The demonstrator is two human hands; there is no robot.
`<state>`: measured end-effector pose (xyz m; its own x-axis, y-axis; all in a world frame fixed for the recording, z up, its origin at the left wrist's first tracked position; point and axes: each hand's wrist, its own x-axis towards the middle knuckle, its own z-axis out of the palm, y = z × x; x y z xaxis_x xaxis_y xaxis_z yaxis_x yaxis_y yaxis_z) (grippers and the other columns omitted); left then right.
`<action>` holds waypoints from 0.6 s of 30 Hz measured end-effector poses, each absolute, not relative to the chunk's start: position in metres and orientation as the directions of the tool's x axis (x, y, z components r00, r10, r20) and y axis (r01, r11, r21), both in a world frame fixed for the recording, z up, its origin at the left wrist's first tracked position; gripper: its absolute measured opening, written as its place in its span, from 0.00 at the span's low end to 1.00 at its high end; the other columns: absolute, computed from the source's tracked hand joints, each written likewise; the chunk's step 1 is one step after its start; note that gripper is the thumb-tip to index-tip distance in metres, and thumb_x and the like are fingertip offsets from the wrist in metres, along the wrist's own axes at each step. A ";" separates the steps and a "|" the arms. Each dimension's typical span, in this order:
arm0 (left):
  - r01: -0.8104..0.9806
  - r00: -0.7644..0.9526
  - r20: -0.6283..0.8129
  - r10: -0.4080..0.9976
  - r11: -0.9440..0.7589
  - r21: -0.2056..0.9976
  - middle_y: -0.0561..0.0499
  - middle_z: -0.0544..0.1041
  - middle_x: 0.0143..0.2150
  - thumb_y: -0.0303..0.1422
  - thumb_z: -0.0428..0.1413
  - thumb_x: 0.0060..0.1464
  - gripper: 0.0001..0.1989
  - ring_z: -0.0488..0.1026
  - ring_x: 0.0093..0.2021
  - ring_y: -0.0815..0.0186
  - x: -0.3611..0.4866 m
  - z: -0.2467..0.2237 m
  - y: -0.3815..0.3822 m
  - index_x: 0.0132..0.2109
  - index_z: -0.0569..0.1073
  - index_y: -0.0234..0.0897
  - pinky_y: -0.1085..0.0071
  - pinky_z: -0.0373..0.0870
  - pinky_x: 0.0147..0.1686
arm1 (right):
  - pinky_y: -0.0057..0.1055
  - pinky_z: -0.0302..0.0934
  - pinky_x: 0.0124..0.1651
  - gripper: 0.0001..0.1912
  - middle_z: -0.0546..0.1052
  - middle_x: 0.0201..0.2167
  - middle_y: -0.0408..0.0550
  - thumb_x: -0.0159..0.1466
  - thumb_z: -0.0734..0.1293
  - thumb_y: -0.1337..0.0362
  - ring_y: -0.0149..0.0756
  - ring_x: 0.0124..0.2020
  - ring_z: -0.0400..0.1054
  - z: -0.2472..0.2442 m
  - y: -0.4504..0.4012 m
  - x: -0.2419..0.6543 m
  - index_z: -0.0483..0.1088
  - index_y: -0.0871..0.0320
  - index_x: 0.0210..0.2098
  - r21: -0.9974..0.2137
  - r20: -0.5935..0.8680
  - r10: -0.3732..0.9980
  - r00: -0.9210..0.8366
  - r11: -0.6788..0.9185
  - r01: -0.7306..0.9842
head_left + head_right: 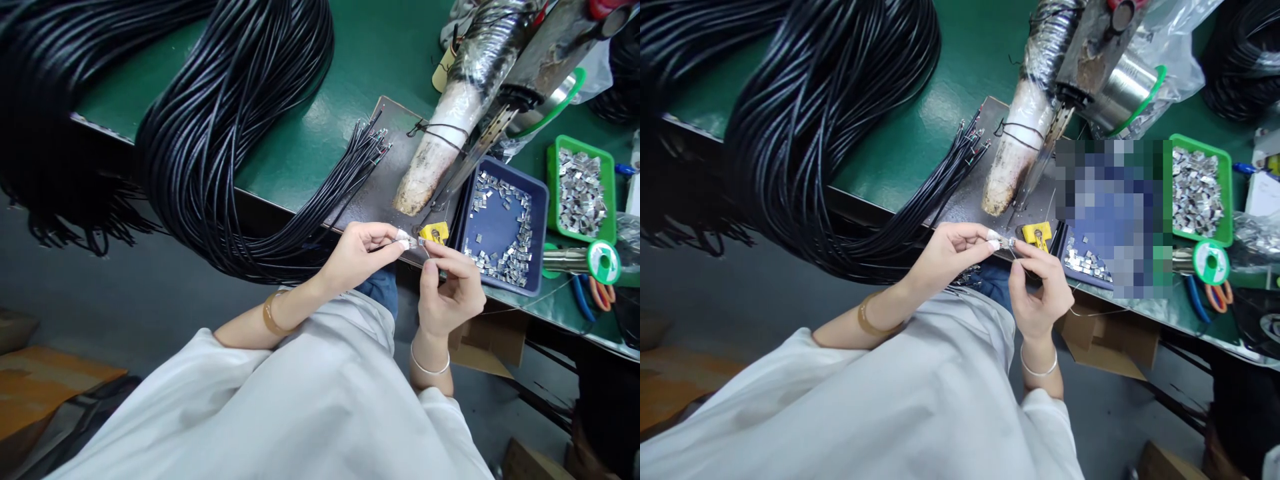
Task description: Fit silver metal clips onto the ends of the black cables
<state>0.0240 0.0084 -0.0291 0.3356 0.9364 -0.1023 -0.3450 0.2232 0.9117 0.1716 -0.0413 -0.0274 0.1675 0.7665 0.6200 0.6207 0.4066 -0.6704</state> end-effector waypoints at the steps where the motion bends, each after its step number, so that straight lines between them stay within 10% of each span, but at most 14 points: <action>1: -0.345 0.327 -0.102 0.939 0.219 0.913 0.50 0.81 0.31 0.33 0.65 0.51 0.08 0.77 0.32 0.70 0.024 -0.029 0.009 0.34 0.79 0.32 0.75 0.75 0.37 | 0.40 0.75 0.46 0.08 0.82 0.41 0.46 0.62 0.70 0.72 0.39 0.42 0.79 -0.027 -0.041 0.172 0.73 0.53 0.39 -0.666 0.616 0.773 0.154 0.407 0.625; 11: -0.271 0.259 -0.057 0.964 0.129 0.954 0.51 0.79 0.28 0.29 0.62 0.50 0.04 0.74 0.27 0.72 0.029 -0.030 0.014 0.32 0.78 0.31 0.77 0.72 0.30 | 0.34 0.76 0.45 0.11 0.83 0.44 0.43 0.61 0.71 0.73 0.35 0.41 0.80 -0.030 -0.035 0.176 0.71 0.51 0.38 -0.470 0.700 0.714 0.000 0.460 0.753; 18: -0.295 0.238 -0.056 0.970 0.127 0.947 0.49 0.81 0.31 0.28 0.62 0.49 0.04 0.75 0.30 0.71 0.031 -0.028 0.020 0.33 0.80 0.31 0.77 0.74 0.32 | 0.39 0.77 0.45 0.10 0.81 0.44 0.46 0.61 0.70 0.73 0.38 0.43 0.79 -0.030 -0.029 0.171 0.70 0.52 0.38 -0.583 0.672 0.734 0.100 0.441 0.683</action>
<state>0.0309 0.0202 -0.0281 0.2378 0.9697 -0.0564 -0.2951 0.1274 0.9469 0.1712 -0.0291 -0.0298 0.0998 0.7338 0.6720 0.6825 0.4410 -0.5829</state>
